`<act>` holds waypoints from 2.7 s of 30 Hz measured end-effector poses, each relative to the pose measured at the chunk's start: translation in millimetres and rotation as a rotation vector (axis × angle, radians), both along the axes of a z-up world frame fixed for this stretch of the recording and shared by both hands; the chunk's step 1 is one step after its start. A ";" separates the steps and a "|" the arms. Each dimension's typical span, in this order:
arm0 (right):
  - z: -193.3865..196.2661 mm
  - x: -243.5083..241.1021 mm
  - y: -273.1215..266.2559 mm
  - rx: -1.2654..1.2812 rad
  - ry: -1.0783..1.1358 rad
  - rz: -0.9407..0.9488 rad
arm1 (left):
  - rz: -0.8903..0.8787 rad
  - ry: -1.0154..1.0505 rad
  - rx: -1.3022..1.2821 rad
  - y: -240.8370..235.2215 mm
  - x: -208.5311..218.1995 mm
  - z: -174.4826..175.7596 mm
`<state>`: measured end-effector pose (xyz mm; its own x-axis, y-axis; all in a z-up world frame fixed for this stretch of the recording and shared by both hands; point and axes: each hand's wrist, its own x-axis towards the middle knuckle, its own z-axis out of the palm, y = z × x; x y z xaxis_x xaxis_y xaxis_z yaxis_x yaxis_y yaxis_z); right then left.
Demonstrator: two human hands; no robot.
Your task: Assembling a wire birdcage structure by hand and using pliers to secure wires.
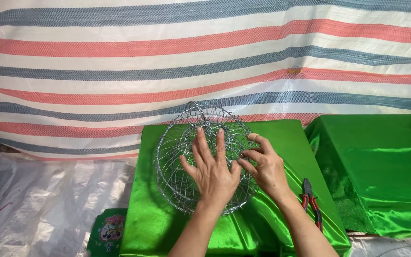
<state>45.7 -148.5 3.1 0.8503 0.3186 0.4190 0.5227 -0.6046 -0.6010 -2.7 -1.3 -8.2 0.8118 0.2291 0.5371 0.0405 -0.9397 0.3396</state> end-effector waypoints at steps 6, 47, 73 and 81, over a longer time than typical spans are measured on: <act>-11.4 8.1 -2.5 -0.004 -0.008 -0.009 | 0.017 0.011 -0.012 1.0 3.0 -1.6; -110.4 -124.0 36.4 0.120 -0.207 -0.298 | -0.020 -0.106 -0.338 96.8 -71.7 -33.5; -117.4 -157.3 72.9 0.101 -0.221 -0.353 | -0.130 0.005 -0.349 81.7 -73.0 -65.1; -120.6 -150.1 74.3 0.076 -0.228 -0.240 | -0.172 0.014 -0.399 85.8 -73.8 -60.3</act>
<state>-104.4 -74.2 -117.6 0.7786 0.0814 0.6222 0.4975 -0.6844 -0.5331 -76.5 84.4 -68.5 0.8627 0.2775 0.4228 -0.0980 -0.7284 0.6782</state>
